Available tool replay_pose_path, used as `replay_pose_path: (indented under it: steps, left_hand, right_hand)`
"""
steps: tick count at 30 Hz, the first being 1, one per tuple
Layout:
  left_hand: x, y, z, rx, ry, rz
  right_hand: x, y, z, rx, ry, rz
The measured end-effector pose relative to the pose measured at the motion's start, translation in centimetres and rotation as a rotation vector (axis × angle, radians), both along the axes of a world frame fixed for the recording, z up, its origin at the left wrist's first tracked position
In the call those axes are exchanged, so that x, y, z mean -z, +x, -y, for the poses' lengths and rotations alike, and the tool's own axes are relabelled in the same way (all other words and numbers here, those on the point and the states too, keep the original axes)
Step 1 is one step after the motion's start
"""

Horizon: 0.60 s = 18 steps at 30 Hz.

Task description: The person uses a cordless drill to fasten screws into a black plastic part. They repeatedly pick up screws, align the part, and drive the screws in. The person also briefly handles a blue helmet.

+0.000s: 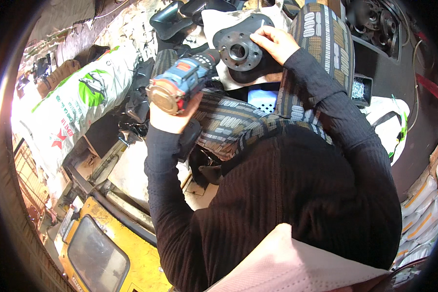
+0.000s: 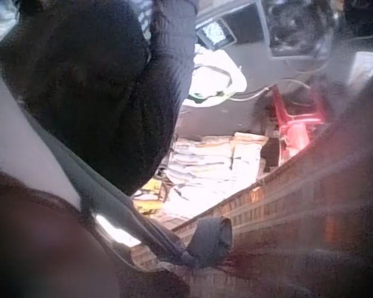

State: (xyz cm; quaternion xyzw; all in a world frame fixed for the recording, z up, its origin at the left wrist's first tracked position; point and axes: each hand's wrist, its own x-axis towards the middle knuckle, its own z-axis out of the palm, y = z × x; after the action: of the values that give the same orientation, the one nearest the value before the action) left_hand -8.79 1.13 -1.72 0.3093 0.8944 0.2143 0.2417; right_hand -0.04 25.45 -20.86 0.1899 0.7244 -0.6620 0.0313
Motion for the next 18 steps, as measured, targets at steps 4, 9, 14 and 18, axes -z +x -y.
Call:
replay_pose_path:
  steps: [4,9,14,18]
  left_hand:
    - [-0.4,-0.1,-0.5,-0.198,0.037,0.171]
    - [-0.1,0.1,-1.6,-0.414,-0.018,0.390]
    - [0.1,0.3,-2.1,-0.430,-0.074,0.387]
    - [0.0,0.3,-2.3,-0.372,-0.022,0.348]
  right_hand:
    - [-0.6,0.2,0.7,0.033,-0.019,-0.010]
    - [-0.5,0.3,0.5,0.074,0.013,0.005]
    - [-0.4,0.0,0.5,0.046,0.050,-0.003]
    - [-0.7,-0.1,0.5,0.013,0.098,0.047]
